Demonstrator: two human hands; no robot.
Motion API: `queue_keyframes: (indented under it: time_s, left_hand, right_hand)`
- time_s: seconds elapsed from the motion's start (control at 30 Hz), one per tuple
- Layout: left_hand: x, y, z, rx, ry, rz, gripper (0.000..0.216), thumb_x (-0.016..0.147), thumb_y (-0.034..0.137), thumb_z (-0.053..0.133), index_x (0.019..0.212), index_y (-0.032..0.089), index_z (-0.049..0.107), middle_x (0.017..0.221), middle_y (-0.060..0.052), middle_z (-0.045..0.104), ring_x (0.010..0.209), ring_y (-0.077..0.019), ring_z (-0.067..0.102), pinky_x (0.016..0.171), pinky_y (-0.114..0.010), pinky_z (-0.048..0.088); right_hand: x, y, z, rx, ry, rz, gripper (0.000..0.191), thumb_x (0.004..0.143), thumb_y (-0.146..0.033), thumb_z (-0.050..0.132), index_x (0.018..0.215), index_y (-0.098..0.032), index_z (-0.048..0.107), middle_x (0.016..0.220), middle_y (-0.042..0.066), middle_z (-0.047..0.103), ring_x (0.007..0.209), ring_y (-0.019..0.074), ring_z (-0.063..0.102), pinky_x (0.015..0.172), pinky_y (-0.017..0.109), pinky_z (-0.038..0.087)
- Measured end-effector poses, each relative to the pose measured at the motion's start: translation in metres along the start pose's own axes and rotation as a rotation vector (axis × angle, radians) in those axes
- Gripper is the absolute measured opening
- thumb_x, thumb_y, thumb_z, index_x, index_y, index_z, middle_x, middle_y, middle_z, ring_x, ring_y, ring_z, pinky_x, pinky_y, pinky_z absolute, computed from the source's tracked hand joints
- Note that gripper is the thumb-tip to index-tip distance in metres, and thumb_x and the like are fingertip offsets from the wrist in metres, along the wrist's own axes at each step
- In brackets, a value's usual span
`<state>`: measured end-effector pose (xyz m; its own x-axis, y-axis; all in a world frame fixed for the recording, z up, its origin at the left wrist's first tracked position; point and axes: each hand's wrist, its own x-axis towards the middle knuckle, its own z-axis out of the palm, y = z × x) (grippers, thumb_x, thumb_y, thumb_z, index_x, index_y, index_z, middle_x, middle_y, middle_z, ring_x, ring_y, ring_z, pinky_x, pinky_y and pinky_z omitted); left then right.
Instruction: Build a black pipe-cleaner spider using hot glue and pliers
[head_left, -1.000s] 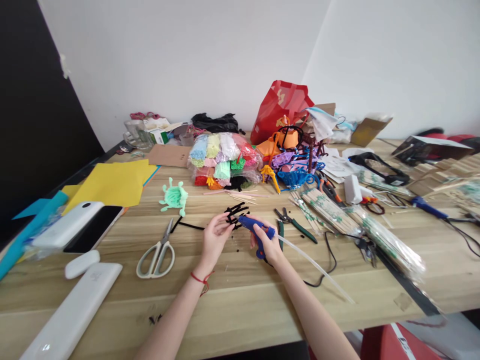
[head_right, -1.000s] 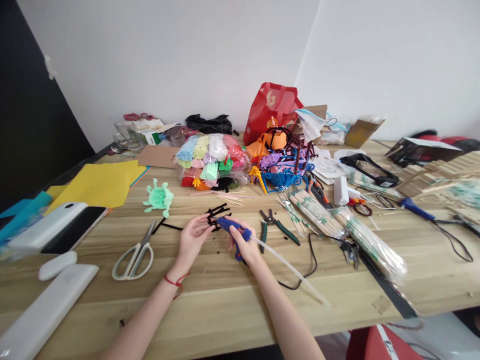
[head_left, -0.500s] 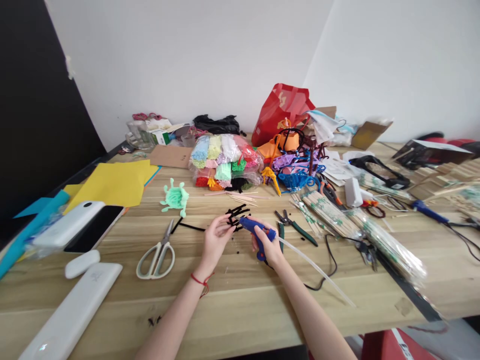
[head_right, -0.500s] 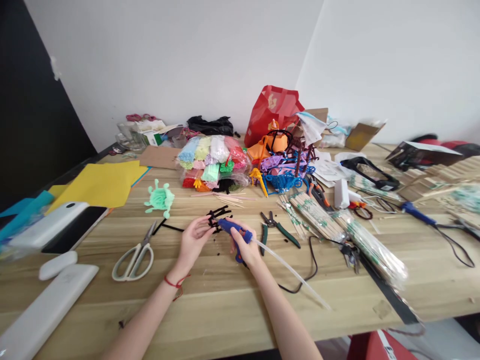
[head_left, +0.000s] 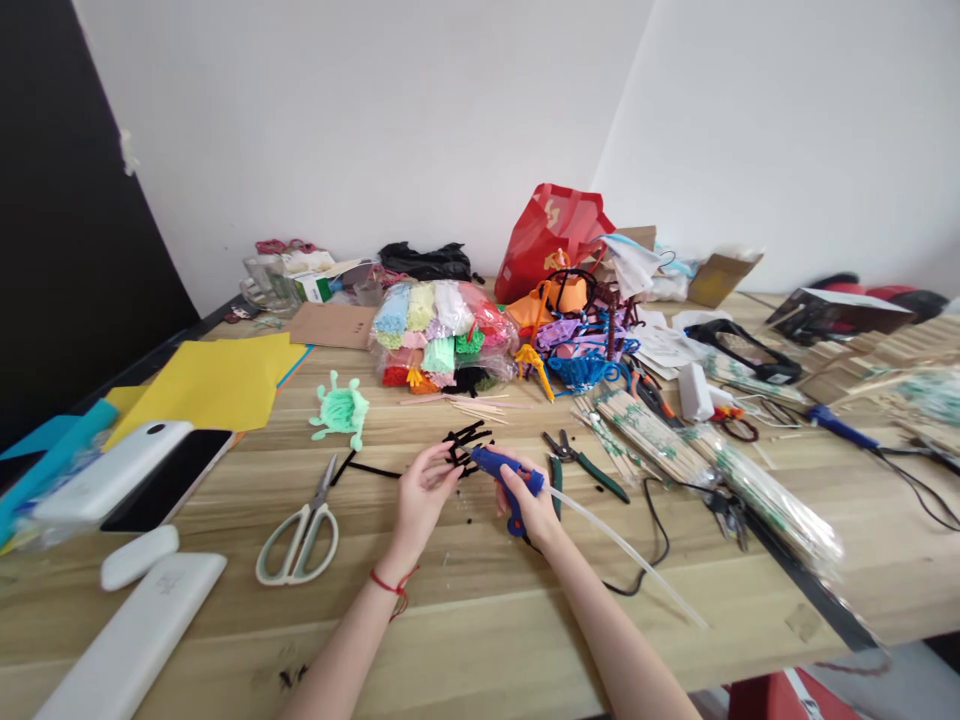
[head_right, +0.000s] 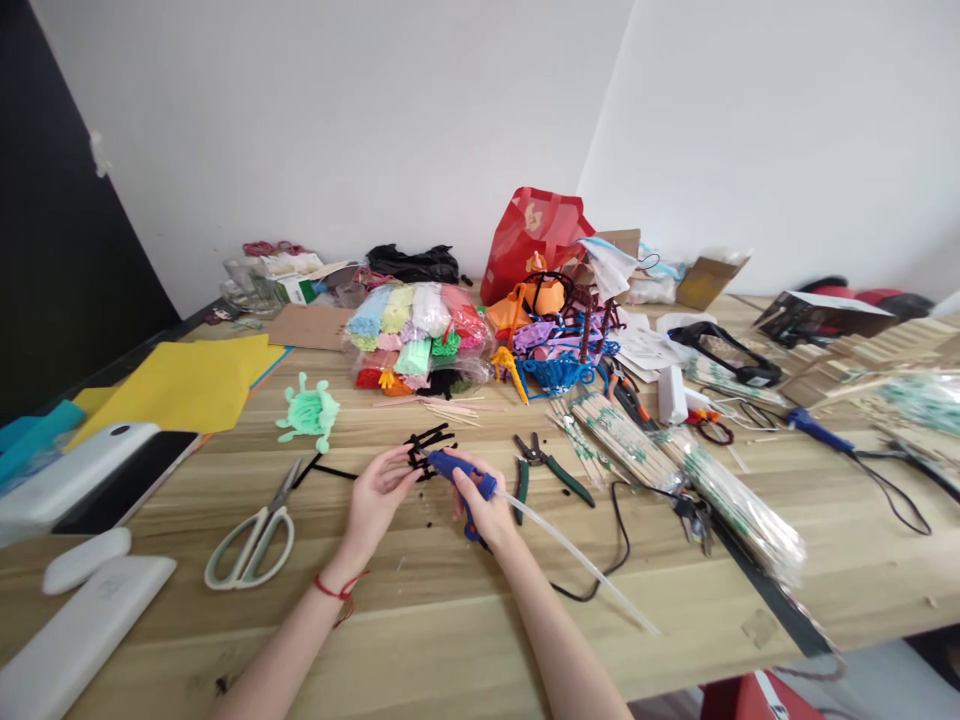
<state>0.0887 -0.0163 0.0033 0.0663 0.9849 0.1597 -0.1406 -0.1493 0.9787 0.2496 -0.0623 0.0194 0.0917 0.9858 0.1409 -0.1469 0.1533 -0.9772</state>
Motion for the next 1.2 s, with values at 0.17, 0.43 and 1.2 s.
queue_keyframes:
  time_s: [0.17,0.43,1.2]
  left_hand:
    - [0.0001,-0.0002,0.0001,0.017,0.005,0.004,0.044,0.067,0.03,0.073,0.108,0.018,0.06,0.103,-0.009,0.066,0.084,-0.0189,0.069,0.079,-0.033,0.057]
    - [-0.0006,-0.0024,0.0001,-0.002,-0.013,0.003,0.044,0.068,0.028,0.073,0.109,0.019,0.06,0.105,-0.009,0.066,0.086,-0.0188,0.069,0.08,-0.032,0.057]
    - [-0.0014,0.0008,0.0016,0.008,0.006,0.023,0.044,0.068,0.03,0.073,0.108,0.018,0.061,0.101,-0.009,0.066,0.085,-0.019,0.069,0.08,-0.033,0.057]
  right_hand:
    - [0.0007,0.0022,-0.0007,-0.009,-0.008,0.003,0.047,0.081,-0.045,0.058,0.118,-0.016,0.06,0.047,-0.004,0.054,0.036,0.0096,0.045,0.041,0.024,0.043]
    - [0.0012,0.0017,-0.0013,-0.03,-0.019,-0.013,0.046,0.082,-0.044,0.058,0.118,-0.016,0.061,0.052,-0.002,0.059,0.042,0.0114,0.052,0.048,0.025,0.045]
    - [0.001,-0.0002,-0.0016,-0.09,-0.022,-0.04,0.044,0.083,-0.043,0.057,0.117,-0.017,0.06,0.052,-0.002,0.06,0.045,0.0127,0.055,0.052,0.026,0.045]
